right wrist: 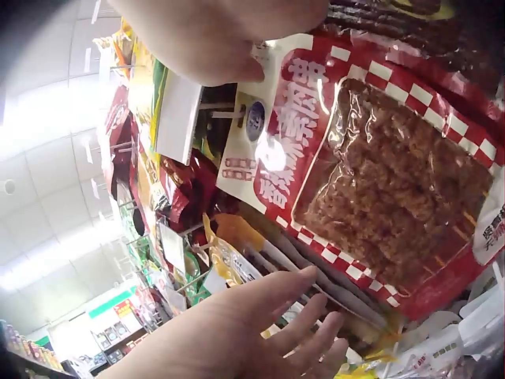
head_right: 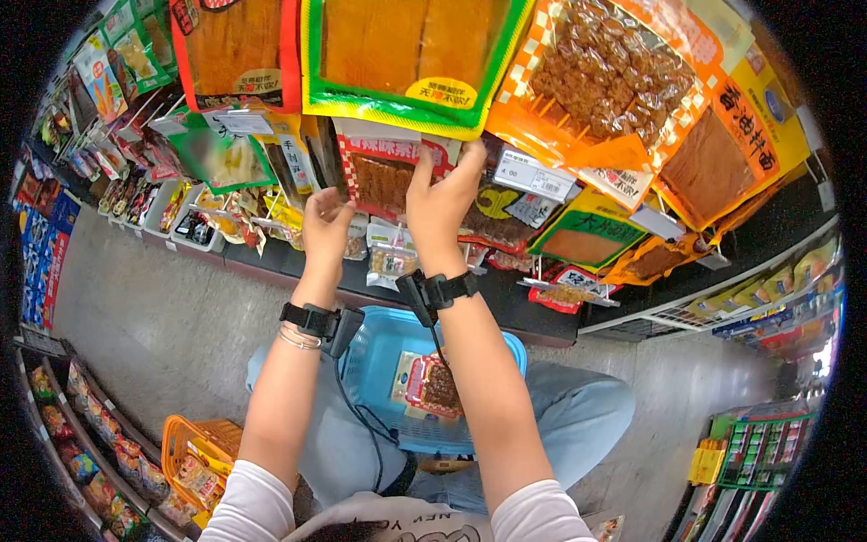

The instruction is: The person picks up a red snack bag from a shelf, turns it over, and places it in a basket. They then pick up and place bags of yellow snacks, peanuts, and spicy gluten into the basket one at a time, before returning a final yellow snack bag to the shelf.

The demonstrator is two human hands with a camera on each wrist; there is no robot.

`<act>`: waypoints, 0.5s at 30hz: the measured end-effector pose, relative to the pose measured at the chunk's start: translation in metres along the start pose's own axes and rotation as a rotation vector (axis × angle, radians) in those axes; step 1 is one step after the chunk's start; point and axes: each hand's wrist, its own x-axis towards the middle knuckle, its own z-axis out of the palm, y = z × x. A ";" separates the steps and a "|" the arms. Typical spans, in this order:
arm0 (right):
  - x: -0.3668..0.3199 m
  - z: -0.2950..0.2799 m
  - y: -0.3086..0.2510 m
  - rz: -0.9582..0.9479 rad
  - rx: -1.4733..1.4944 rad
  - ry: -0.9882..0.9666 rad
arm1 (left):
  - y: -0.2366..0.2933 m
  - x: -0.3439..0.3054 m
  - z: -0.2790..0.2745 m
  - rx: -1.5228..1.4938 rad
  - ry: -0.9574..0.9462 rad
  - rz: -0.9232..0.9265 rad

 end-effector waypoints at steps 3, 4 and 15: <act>-0.019 -0.021 -0.003 -0.128 -0.085 -0.020 | -0.001 -0.014 -0.002 0.006 -0.137 -0.102; -0.026 -0.031 -0.003 -0.190 -0.152 -0.047 | -0.006 -0.021 -0.001 0.044 -0.191 -0.067; -0.184 -0.175 0.098 0.630 -0.100 -0.790 | -0.023 -0.122 0.012 0.241 -0.654 -0.031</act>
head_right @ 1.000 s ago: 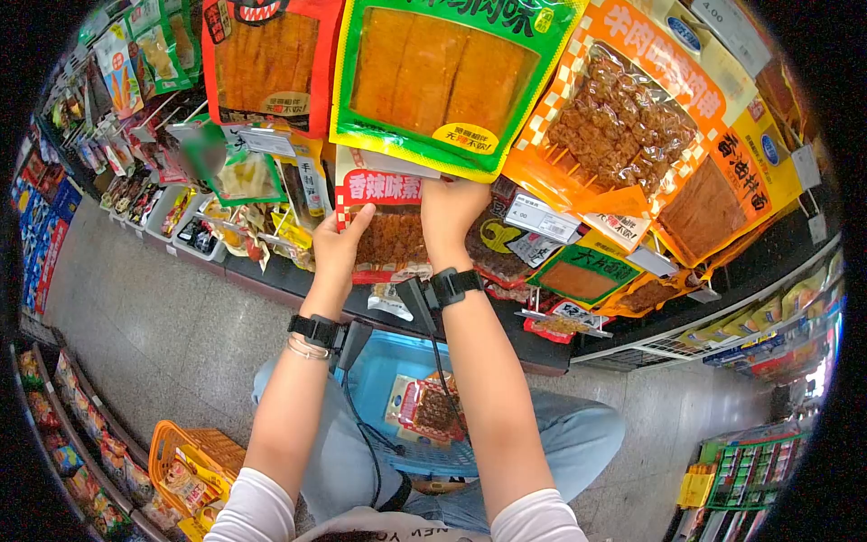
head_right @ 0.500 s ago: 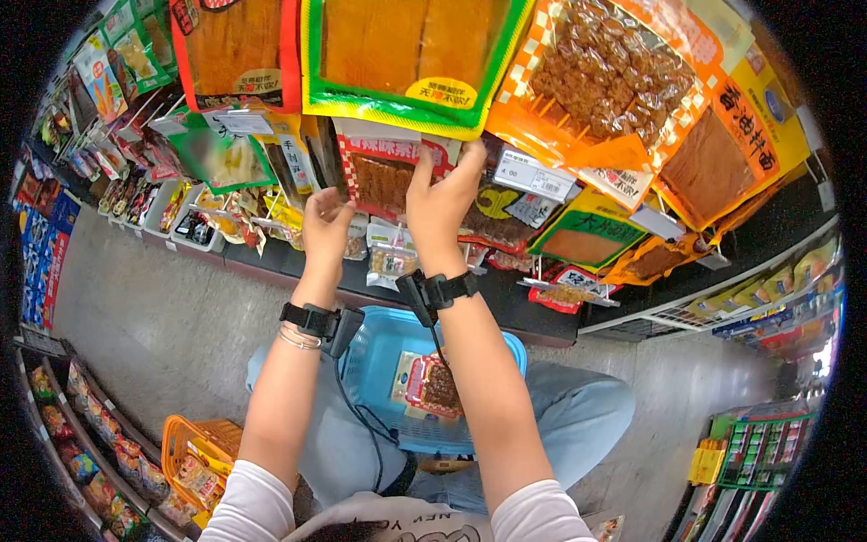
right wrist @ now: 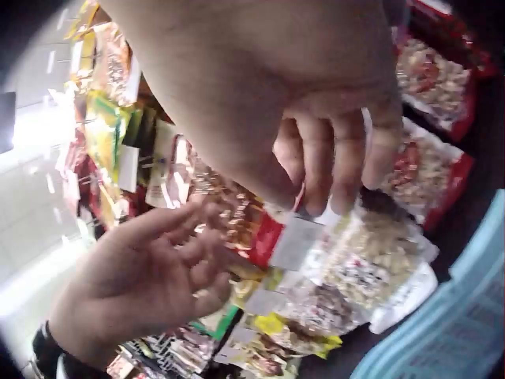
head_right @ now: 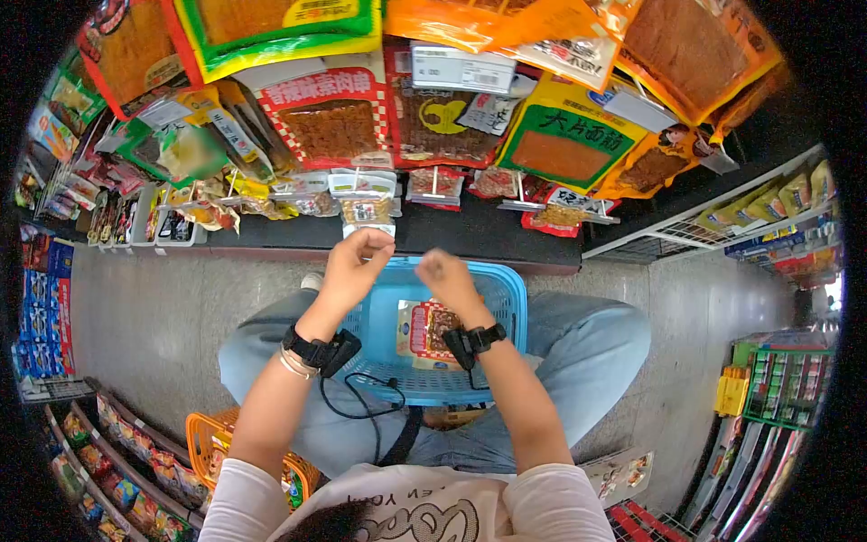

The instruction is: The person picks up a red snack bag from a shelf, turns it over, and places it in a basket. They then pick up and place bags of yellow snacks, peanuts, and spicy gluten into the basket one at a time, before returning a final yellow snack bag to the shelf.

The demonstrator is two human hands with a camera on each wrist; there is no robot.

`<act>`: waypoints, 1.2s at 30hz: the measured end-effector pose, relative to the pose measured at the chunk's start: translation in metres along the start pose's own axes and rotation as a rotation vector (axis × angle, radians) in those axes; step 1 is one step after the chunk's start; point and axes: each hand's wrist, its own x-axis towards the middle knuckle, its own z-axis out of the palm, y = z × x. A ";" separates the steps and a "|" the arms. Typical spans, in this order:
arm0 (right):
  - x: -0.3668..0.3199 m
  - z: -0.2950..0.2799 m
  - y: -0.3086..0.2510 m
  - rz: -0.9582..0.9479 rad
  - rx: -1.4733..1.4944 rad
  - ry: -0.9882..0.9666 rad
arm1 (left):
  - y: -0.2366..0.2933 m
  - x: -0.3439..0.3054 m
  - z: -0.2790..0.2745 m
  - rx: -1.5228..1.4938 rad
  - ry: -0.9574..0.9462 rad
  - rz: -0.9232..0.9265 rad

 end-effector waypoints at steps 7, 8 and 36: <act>-0.082 0.031 0.195 0.567 -0.101 -0.348 | -0.033 0.009 0.010 0.249 0.014 -0.031; -0.091 0.036 0.216 0.680 -0.058 -0.310 | -0.044 0.008 0.015 0.254 0.034 -0.015; -0.091 0.040 0.242 1.060 -0.053 -0.045 | -0.262 -0.115 0.084 0.423 -0.286 -0.749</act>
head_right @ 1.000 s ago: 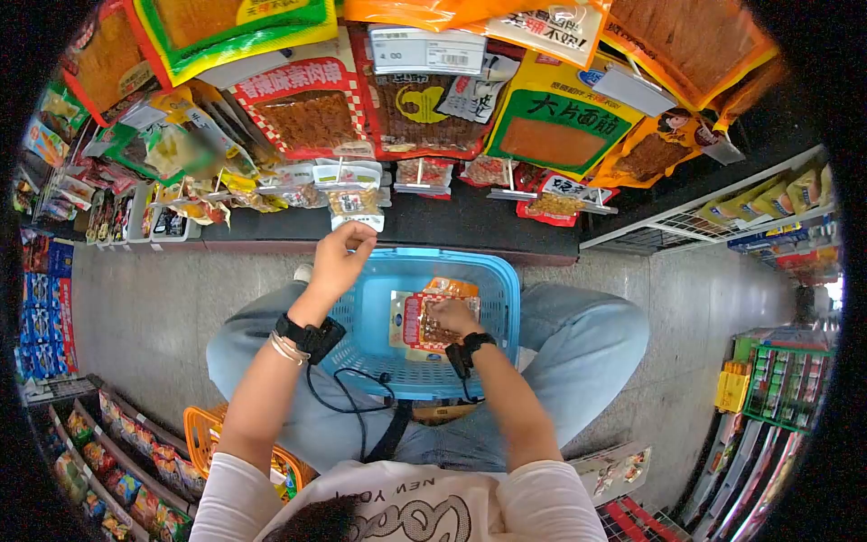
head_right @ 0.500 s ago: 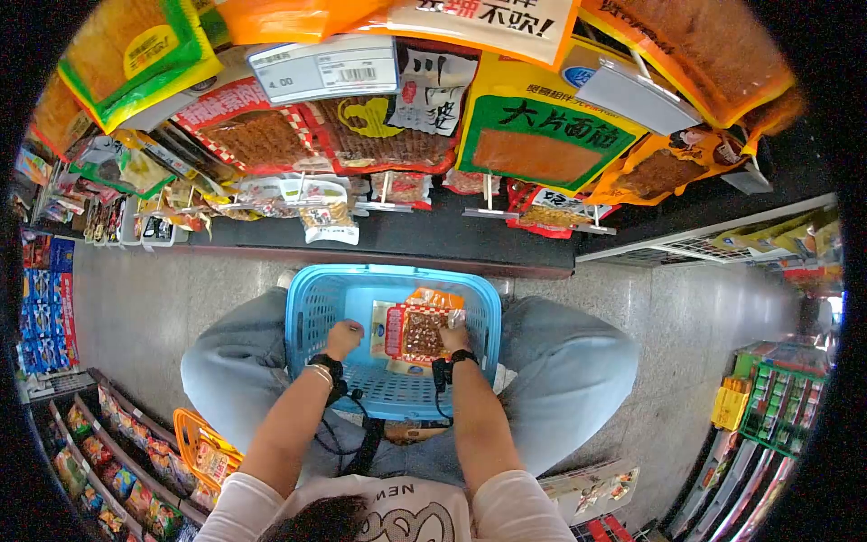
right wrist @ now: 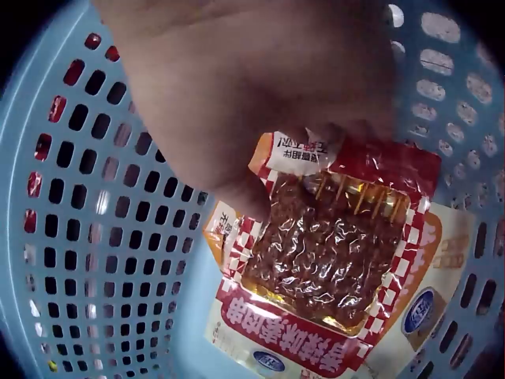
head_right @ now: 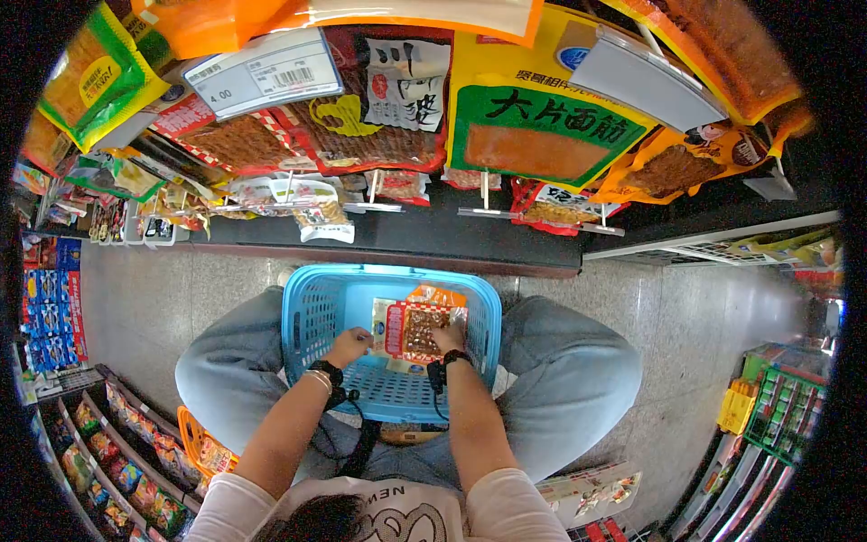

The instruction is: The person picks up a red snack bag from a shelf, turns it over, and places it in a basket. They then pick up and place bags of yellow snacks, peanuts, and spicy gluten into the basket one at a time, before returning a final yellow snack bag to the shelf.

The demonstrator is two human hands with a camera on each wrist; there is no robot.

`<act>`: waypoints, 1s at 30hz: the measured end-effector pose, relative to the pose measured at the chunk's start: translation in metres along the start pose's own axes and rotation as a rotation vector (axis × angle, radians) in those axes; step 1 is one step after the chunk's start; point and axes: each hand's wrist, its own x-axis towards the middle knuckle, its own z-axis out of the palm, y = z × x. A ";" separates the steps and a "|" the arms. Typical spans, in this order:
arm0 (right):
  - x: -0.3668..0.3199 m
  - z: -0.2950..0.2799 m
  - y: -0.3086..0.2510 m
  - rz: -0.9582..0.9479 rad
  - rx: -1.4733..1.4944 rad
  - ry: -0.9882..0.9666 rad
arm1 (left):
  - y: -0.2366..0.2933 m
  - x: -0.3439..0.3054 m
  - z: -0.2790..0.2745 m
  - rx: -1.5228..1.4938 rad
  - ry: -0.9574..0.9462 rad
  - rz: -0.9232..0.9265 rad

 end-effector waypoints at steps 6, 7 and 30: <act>0.034 0.007 -0.001 -0.349 -0.448 0.027 | 0.012 -0.012 0.001 -0.178 -0.036 -0.060; 0.032 0.006 -0.001 -0.352 -0.496 0.009 | 0.010 -0.012 0.001 -0.199 -0.046 -0.063; -0.049 -0.014 -0.056 -0.807 -0.440 -0.253 | -0.028 0.012 0.004 -0.022 0.203 -0.039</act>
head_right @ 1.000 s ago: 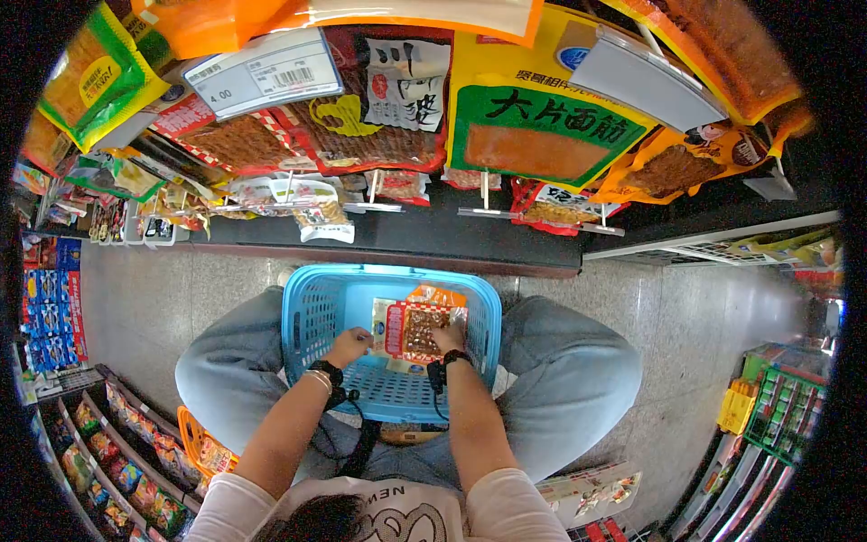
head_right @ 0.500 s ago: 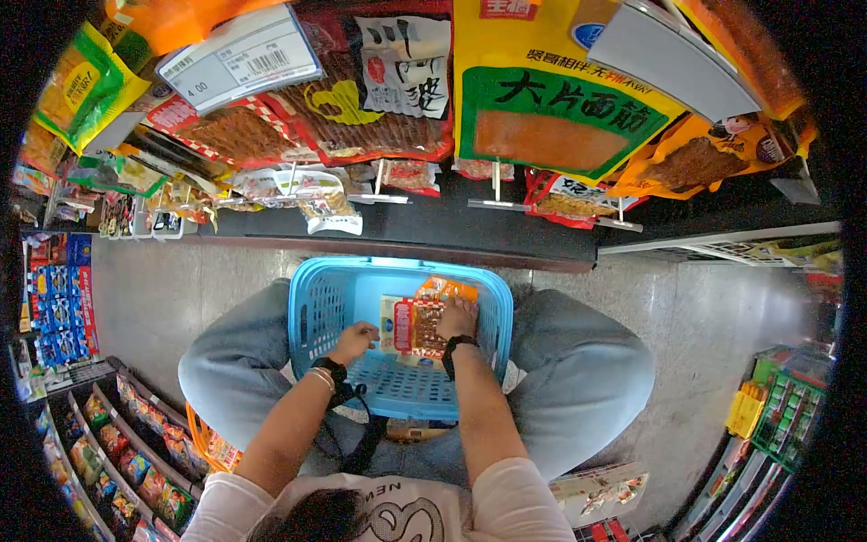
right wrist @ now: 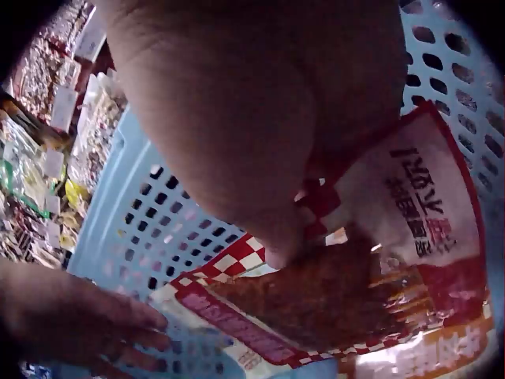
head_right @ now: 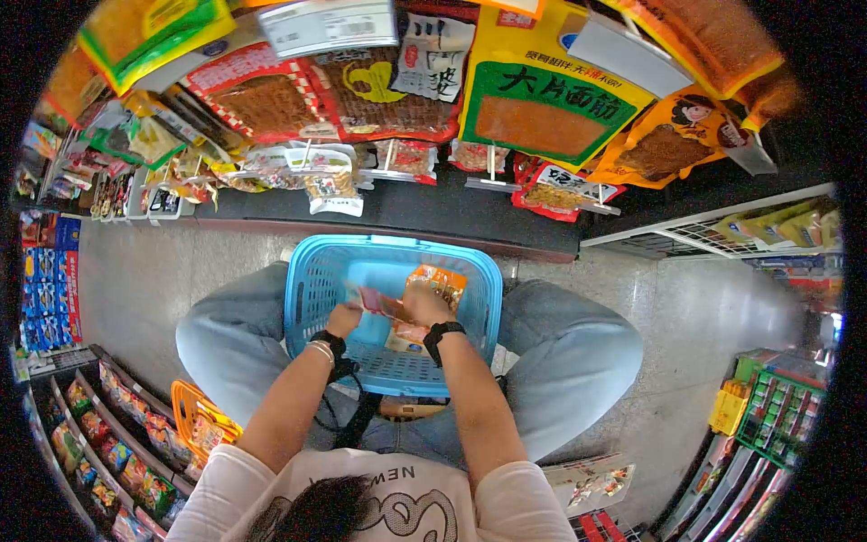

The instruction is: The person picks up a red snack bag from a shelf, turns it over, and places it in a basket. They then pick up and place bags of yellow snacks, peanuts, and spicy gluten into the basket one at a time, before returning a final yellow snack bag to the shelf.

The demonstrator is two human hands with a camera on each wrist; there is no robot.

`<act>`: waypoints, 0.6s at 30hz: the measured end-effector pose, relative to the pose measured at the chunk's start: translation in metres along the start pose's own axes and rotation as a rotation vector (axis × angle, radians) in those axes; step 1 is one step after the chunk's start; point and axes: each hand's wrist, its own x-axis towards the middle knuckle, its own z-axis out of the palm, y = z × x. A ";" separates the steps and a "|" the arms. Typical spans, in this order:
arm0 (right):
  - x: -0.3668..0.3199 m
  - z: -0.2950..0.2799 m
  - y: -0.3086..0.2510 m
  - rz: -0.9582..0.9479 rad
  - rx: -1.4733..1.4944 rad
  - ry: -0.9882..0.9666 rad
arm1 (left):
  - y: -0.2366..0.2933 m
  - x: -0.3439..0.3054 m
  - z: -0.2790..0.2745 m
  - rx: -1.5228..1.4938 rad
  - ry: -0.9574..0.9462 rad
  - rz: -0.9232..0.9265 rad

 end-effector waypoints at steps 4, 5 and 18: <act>-0.013 -0.027 -0.033 -0.067 0.257 0.017 | 0.040 -0.011 -0.023 -0.095 0.154 -0.010; -0.021 -0.039 -0.048 -0.047 0.311 0.002 | 0.044 -0.008 -0.025 -0.152 0.172 -0.015; -0.110 -0.065 -0.104 -0.197 1.078 0.319 | 0.164 -0.097 -0.111 -1.128 -0.292 0.107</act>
